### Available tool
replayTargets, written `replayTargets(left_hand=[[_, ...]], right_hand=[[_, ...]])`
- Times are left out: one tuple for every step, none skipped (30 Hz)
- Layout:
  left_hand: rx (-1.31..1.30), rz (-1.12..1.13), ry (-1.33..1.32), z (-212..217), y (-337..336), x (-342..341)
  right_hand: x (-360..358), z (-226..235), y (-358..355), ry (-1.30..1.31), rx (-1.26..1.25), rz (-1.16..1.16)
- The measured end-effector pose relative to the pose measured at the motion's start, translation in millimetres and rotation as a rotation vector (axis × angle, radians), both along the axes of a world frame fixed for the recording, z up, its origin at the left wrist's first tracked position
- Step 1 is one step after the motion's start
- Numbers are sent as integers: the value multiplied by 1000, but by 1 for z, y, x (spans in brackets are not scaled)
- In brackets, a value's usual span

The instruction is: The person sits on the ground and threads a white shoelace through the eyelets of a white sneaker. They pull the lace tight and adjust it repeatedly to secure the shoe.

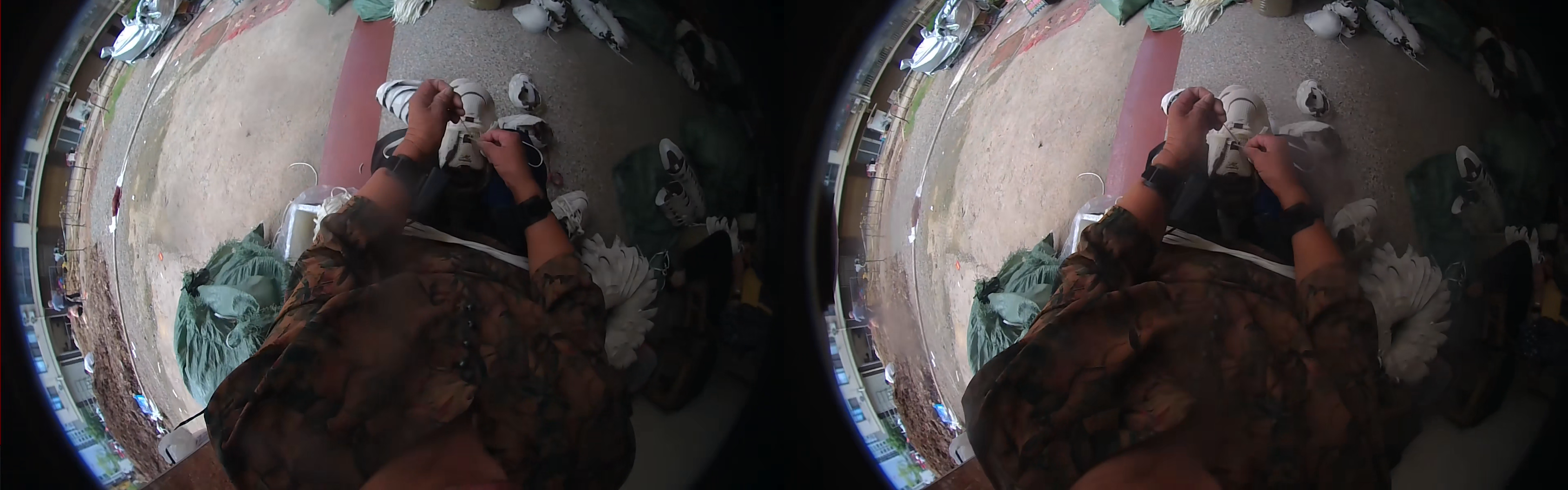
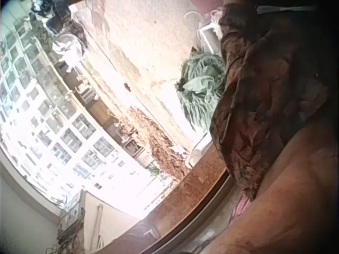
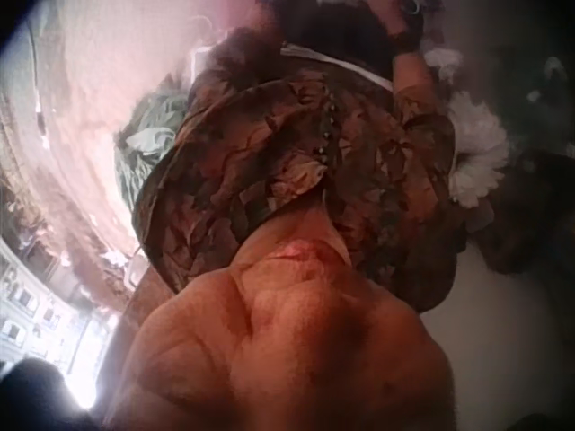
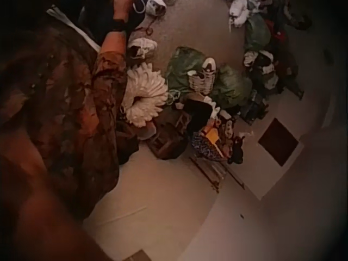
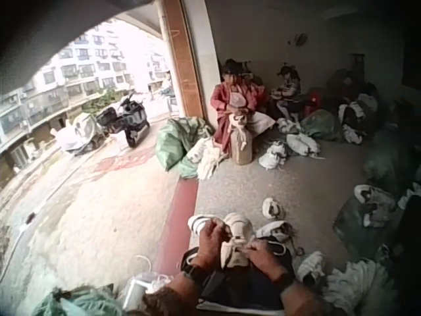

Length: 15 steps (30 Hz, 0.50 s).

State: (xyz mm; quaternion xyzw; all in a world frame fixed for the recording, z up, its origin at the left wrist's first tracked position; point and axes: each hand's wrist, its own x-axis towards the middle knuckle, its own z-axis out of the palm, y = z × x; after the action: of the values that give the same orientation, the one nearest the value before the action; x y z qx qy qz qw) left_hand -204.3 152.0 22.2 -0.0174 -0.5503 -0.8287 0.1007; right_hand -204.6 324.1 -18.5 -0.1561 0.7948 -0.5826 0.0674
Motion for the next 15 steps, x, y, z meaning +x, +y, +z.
replayTargets(left_hand=[[62,37,-37,-6,-6,2],[97,44,-53,-10,-12,4],[133,52,-68,-14,-16,7],[168,59,-82,-18,-18,8],[191,58,-74,-20,-19,9],[215,57,-65,-20,-19,10],[237,56,-56,-21,-20,12],[243,54,-59,-22,-21,11],[249,53,-63,-23,-22,10],[254,52,-66,-24,-23,10],[262,50,-59,-23,-23,11],[270,48,-52,-22,-23,12],[278,46,-45,-22,-23,13],[289,51,-58,-23,-23,14],[300,57,-71,-24,-24,14]], right_hand=[[0,2,-1,85,70,9],[-2,3,-2,104,116,26],[-3,4,-3,125,162,44],[-5,5,-4,147,208,62],[-6,7,-6,184,303,52],[-7,9,-8,221,398,42],[-7,11,-11,259,492,33],[-6,12,-13,292,556,16],[-5,12,-16,326,619,-1],[-4,13,-18,360,681,-18],[-2,14,-19,345,699,-26],[-1,16,-20,330,716,-34],[-1,18,-21,316,733,-41],[-1,20,-21,271,716,-35],[-1,22,-21,227,699,-28]])
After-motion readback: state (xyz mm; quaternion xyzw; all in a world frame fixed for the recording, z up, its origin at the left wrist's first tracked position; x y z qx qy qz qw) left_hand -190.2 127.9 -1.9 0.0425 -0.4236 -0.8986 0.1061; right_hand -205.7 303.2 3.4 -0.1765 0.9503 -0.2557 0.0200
